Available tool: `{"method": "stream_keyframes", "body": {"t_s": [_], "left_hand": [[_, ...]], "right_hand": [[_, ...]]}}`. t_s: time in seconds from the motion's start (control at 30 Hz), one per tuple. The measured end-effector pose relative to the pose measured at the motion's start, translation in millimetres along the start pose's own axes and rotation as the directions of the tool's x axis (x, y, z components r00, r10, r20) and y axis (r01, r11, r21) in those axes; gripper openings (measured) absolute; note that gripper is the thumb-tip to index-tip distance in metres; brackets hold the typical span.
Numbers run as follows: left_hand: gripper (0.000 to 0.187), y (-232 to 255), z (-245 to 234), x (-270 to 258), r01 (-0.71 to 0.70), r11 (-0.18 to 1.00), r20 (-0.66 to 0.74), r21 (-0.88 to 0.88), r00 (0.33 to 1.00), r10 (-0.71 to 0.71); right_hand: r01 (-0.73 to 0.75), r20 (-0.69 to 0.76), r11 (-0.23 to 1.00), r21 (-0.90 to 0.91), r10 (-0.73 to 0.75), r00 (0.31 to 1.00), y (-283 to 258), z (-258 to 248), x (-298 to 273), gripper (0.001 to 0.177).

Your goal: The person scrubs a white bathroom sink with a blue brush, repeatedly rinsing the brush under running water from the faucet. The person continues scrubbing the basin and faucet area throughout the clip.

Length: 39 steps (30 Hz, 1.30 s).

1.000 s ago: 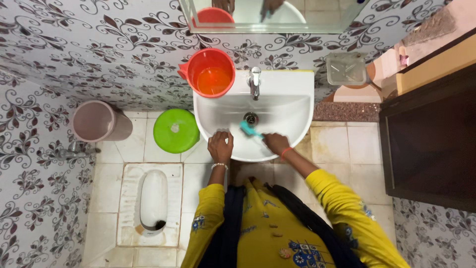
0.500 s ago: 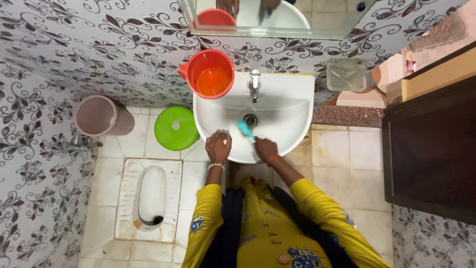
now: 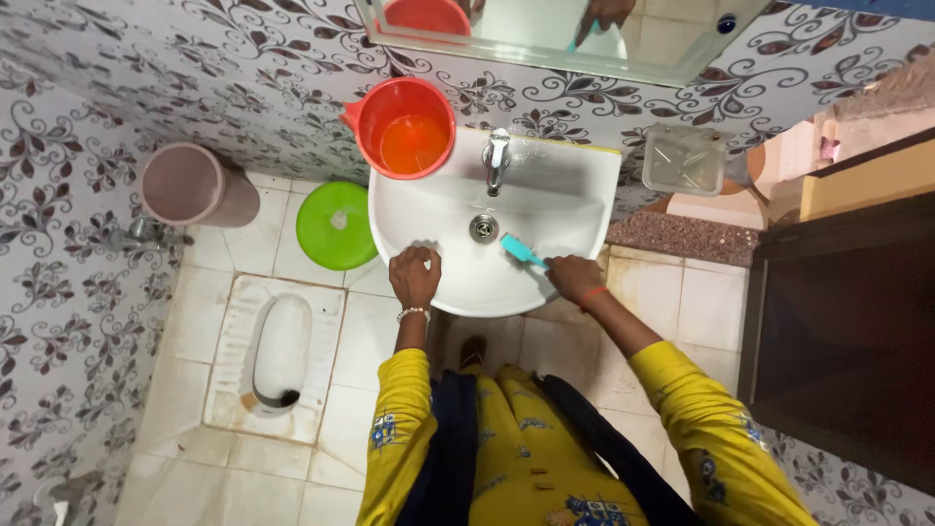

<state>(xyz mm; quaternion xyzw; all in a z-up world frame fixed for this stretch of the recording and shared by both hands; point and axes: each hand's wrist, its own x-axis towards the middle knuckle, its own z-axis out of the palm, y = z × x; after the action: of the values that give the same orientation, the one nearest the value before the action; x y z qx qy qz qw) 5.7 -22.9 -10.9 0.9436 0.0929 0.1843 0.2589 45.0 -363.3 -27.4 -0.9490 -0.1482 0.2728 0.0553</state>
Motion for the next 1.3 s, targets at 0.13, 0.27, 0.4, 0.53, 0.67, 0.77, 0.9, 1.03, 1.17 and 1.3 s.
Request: {"method": "stream_keyframes", "body": {"t_s": [0.13,0.27,0.4,0.53,0.67,0.77,0.9,1.03,1.17,1.3], "left_hand": [[0.027,0,1,1,0.007,1.000,-0.002,0.010,1.000,-0.007],[0.027,0,0,0,0.004,1.000,-0.004,0.016,1.000,-0.004],[0.024,1,-3,3,-0.003,1.000,-0.020,-0.017,1.000,0.003],[0.024,0,-4,3,0.011,1.000,-0.022,-0.022,1.000,-0.011],[0.022,-1,-6,6,0.017,0.999,-0.027,-0.047,0.999,-0.018],[0.023,-4,-4,5,0.008,1.000,-0.018,-0.012,1.000,-0.008],[0.021,-6,-7,8,-0.021,0.999,-0.035,-0.031,0.999,0.020],[0.022,-2,-7,7,-0.026,0.999,-0.024,-0.034,0.999,0.025],[0.024,-5,-7,5,-0.042,0.999,0.011,0.023,0.999,0.041],[0.024,-3,-9,4,-0.086,0.994,0.004,0.065,0.996,0.085]], "right_hand": [[0.105,-0.166,0.994,0.028,-0.099,0.981,-60,32,8,0.030],[0.161,-0.297,0.986,0.035,-0.144,0.944,-117,51,19,0.038],[0.169,-0.277,0.984,0.055,-0.147,0.950,-119,42,24,0.035],[0.148,-0.210,0.989,0.029,-0.139,0.968,-64,17,16,0.031],[-0.002,-0.111,0.999,0.033,0.006,0.994,-37,-3,10,0.032],[0.012,-0.213,0.997,0.077,0.005,0.977,-69,6,21,0.035],[-0.037,-0.287,0.995,0.090,0.061,0.956,-127,23,42,0.040],[-0.036,-0.319,0.985,0.168,0.089,0.944,-127,32,34,0.042],[-0.053,-0.206,0.997,0.062,0.065,0.976,-87,28,21,0.031],[-0.136,-0.218,0.991,0.005,0.134,0.967,-38,2,21,0.032]]}}
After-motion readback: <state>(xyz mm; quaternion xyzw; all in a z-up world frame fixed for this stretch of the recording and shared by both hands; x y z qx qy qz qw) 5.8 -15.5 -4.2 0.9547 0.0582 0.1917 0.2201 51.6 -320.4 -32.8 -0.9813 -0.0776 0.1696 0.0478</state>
